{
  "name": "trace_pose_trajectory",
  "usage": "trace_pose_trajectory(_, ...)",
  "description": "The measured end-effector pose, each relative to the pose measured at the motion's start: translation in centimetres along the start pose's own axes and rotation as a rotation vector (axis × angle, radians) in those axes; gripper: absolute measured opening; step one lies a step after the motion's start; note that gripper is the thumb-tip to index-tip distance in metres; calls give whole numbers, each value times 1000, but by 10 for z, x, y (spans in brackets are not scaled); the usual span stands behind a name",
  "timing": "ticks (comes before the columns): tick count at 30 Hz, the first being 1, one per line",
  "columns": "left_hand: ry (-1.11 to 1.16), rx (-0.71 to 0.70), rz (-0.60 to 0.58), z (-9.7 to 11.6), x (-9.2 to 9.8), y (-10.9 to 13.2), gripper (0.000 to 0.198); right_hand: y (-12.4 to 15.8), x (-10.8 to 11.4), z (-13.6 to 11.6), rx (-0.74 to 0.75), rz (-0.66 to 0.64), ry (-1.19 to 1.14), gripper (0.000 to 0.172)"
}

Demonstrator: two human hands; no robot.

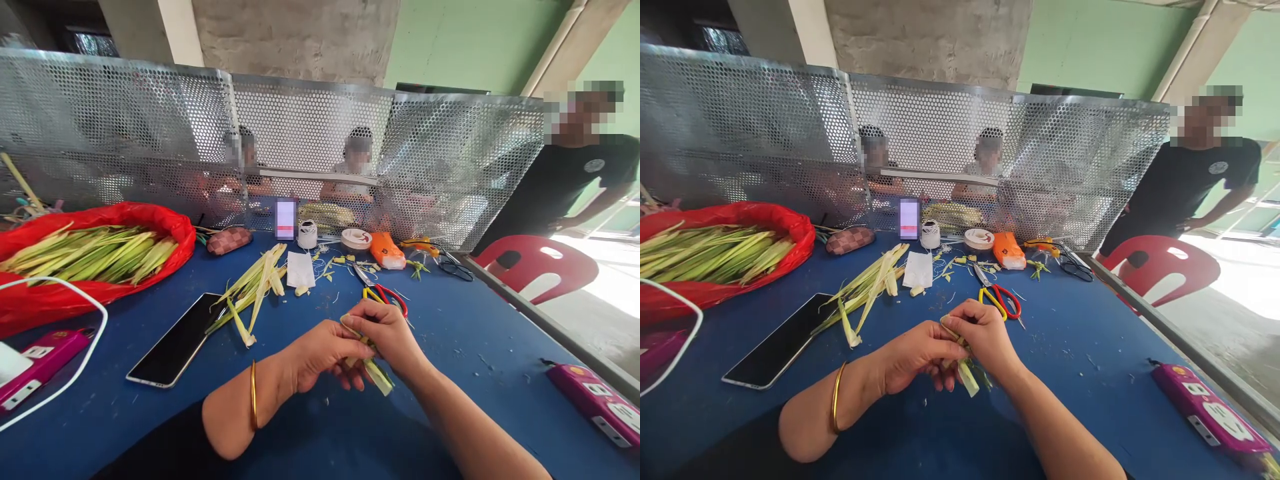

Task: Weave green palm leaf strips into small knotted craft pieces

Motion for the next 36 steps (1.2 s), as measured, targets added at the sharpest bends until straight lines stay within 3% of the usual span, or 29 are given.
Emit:
trace_pose_trajectory(3, 29, -3, -8, -2, -2, 0, 26, 2, -5, 3, -80, -47, -115, 24)
trace_pose_trajectory(6, 12, 2, -3, -3, -2, 0, 22, 2, -5, 0, -64, -46, -95, 25)
trace_pose_trajectory(9, 98, -24, 72, 1, 6, -1, 27, 0, 13, -5, 35, 146, 49, 26)
trace_pose_trajectory(12, 283, -178, 285, 15, 31, 2, 35, 4, 37, -5, 81, 395, 87, 28)
trace_pose_trajectory(14, 382, -295, 418, 23, 47, 6, 37, 6, 44, -2, 62, 470, 49, 25)
trace_pose_trajectory(16, 433, -379, 492, 28, 57, 9, 37, 6, 36, -3, 38, 399, 33, 23)
trace_pose_trajectory(19, 442, -455, 494, 30, 57, 8, 38, 5, -1, -5, 23, 78, -39, 24)
trace_pose_trajectory(21, 431, -470, 468, 27, 51, 5, 40, 7, -20, -5, 5, -30, -125, 28)
trace_pose_trajectory(26, 435, -424, 410, 18, 40, 0, 46, 9, -24, 9, -107, 62, -174, 31)
trace_pose_trajectory(31, 438, -455, 270, 28, 32, 0, 40, 12, -18, 6, -121, 90, -308, 24)
trace_pose_trajectory(36, 355, -466, 279, 35, 32, 3, 25, 16, -21, 2, -117, 66, -420, 16)
Point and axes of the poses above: each hand's wrist, its own y-axis away from the middle knuckle, its own x-axis out of the back of the hand, z = x × y, the point moved 8 cm from there along -y, towards the middle knuckle, and after that the axes turned 8 degrees about y, right-handed, at the moved point
